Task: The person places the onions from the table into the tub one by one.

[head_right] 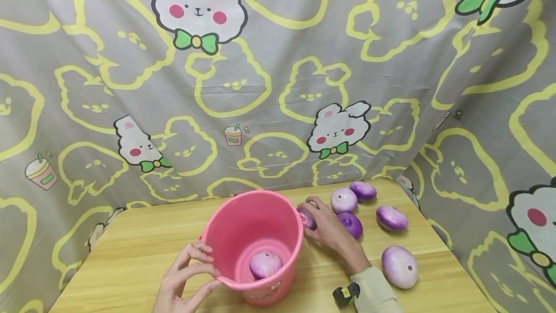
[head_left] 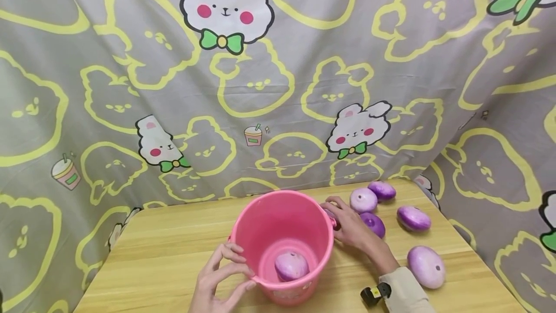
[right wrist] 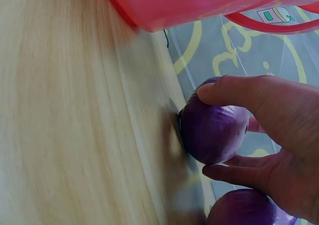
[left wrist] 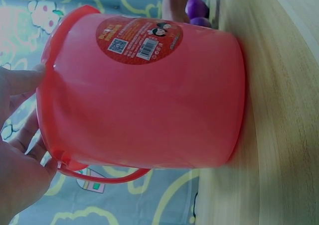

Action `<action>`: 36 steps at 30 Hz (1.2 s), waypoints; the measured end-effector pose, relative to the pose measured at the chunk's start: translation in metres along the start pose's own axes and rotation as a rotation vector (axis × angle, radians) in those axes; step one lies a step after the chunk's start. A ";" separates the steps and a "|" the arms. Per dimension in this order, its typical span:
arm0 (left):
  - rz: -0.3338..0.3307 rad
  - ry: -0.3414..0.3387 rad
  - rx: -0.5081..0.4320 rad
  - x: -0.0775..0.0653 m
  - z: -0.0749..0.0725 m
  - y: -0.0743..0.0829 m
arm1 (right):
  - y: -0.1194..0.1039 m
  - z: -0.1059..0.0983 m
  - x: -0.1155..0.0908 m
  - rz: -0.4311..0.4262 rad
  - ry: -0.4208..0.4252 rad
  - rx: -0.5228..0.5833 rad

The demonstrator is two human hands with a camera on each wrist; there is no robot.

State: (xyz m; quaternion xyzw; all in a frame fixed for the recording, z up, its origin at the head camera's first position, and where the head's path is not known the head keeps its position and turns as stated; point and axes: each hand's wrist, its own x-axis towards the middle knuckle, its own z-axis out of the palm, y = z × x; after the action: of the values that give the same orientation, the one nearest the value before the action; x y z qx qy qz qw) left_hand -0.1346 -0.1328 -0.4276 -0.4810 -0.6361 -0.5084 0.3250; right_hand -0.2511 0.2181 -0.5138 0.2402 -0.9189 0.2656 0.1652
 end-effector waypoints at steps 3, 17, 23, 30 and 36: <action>-0.006 0.002 0.002 -0.001 0.000 0.000 | 0.000 -0.001 0.000 -0.004 0.007 -0.005; 0.000 0.004 -0.008 -0.019 -0.002 -0.018 | -0.002 -0.010 0.002 0.020 0.051 0.050; 0.000 0.005 -0.013 -0.021 -0.002 -0.019 | -0.003 -0.016 0.002 0.038 0.060 0.092; -0.017 0.005 -0.020 -0.022 -0.002 -0.019 | -0.004 -0.024 0.002 0.015 0.079 0.073; -0.011 0.004 -0.020 -0.021 -0.002 -0.019 | -0.003 -0.028 0.003 0.009 0.104 0.057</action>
State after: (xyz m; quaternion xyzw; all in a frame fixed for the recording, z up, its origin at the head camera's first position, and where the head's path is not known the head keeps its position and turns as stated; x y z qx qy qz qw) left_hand -0.1460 -0.1415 -0.4526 -0.4796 -0.6329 -0.5176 0.3186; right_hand -0.2471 0.2310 -0.4889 0.2264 -0.9023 0.3044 0.2047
